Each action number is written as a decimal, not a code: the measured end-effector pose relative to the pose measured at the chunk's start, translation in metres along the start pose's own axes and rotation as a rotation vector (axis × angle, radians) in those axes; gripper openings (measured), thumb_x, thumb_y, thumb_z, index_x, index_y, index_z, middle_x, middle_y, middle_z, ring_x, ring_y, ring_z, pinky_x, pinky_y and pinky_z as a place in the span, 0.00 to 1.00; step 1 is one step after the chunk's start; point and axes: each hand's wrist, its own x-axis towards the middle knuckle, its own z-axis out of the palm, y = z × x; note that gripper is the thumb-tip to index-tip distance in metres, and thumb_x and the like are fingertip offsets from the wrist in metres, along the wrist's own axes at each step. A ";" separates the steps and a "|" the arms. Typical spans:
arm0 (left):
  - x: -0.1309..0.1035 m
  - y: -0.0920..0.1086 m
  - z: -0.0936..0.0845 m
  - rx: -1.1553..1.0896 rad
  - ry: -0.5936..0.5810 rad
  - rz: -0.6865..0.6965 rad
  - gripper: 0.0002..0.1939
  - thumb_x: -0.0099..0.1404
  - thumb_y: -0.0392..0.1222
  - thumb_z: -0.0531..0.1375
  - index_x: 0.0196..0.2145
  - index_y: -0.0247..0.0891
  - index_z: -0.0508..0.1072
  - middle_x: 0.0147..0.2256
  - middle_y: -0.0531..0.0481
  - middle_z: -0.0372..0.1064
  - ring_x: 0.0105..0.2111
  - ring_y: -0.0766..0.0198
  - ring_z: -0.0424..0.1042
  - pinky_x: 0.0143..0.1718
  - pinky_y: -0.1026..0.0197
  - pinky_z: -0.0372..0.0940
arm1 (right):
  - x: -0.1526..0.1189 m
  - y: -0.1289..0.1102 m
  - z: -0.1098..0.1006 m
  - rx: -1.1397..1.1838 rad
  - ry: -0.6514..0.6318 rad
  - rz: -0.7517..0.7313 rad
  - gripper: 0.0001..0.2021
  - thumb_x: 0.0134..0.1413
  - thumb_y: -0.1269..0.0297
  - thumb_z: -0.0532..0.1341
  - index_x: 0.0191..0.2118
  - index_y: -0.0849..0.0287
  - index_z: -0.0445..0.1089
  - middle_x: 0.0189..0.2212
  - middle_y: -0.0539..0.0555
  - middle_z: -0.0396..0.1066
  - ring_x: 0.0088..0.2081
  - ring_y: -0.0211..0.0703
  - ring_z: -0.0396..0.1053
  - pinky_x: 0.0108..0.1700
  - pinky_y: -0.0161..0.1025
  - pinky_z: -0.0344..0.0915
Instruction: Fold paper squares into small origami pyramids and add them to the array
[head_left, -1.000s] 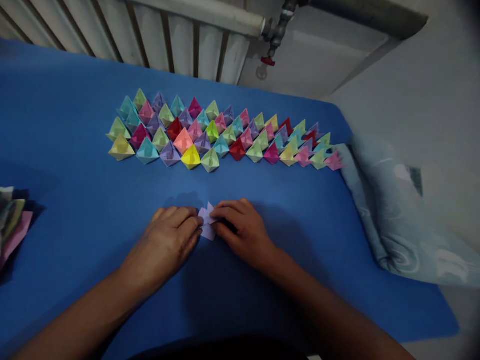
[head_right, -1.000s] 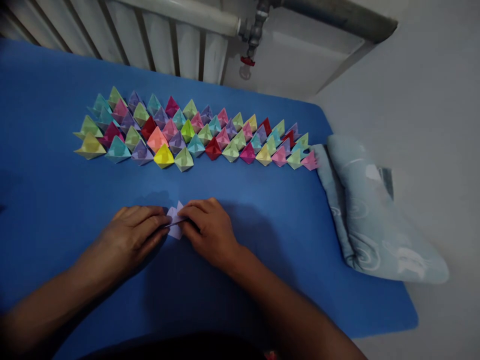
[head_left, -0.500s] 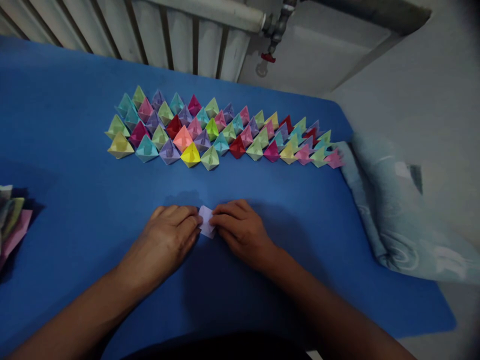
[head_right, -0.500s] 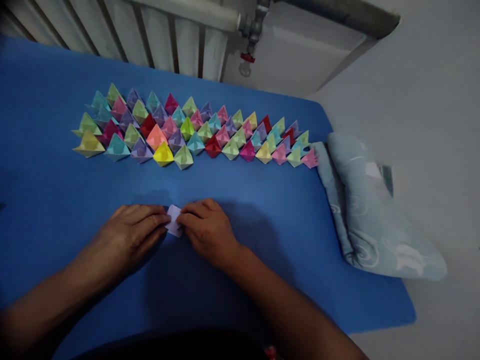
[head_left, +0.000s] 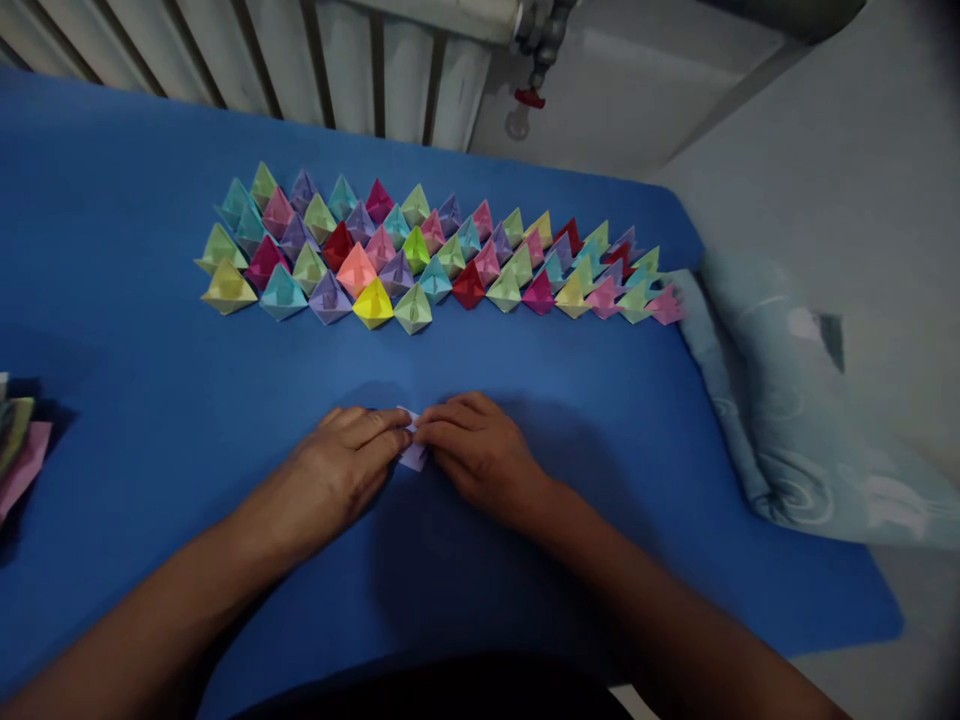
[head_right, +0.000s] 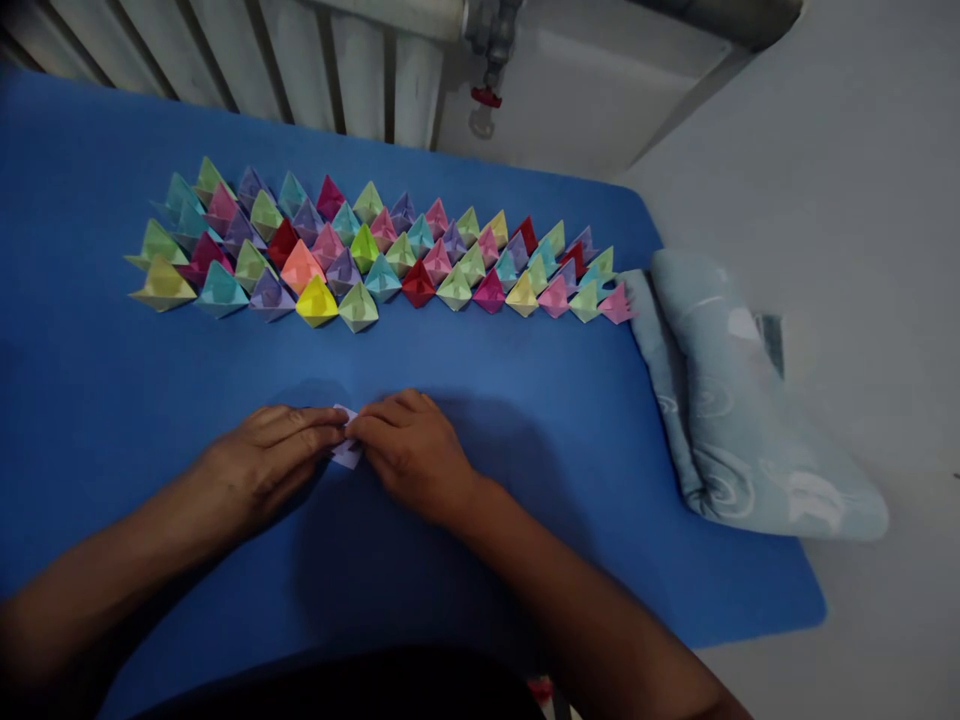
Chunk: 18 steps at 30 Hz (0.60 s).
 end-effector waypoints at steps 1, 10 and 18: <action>0.000 0.000 -0.001 -0.007 -0.006 -0.007 0.12 0.71 0.34 0.52 0.49 0.35 0.70 0.49 0.42 0.73 0.43 0.57 0.73 0.43 0.53 0.69 | 0.000 0.000 0.000 0.024 0.015 0.012 0.10 0.63 0.72 0.55 0.42 0.58 0.73 0.39 0.54 0.77 0.39 0.43 0.69 0.46 0.43 0.64; 0.006 0.008 -0.007 -0.056 -0.002 -0.223 0.17 0.73 0.46 0.51 0.53 0.36 0.66 0.43 0.44 0.76 0.41 0.57 0.75 0.42 0.54 0.71 | 0.000 -0.002 -0.002 0.053 0.030 0.171 0.10 0.65 0.65 0.55 0.48 0.59 0.70 0.39 0.56 0.77 0.38 0.44 0.69 0.43 0.42 0.63; 0.012 0.008 0.000 -0.066 0.076 -0.328 0.14 0.72 0.46 0.51 0.49 0.38 0.70 0.41 0.47 0.77 0.40 0.59 0.77 0.41 0.57 0.72 | 0.006 -0.002 0.001 0.026 0.030 0.229 0.08 0.64 0.65 0.57 0.44 0.58 0.71 0.34 0.52 0.76 0.34 0.41 0.69 0.42 0.40 0.60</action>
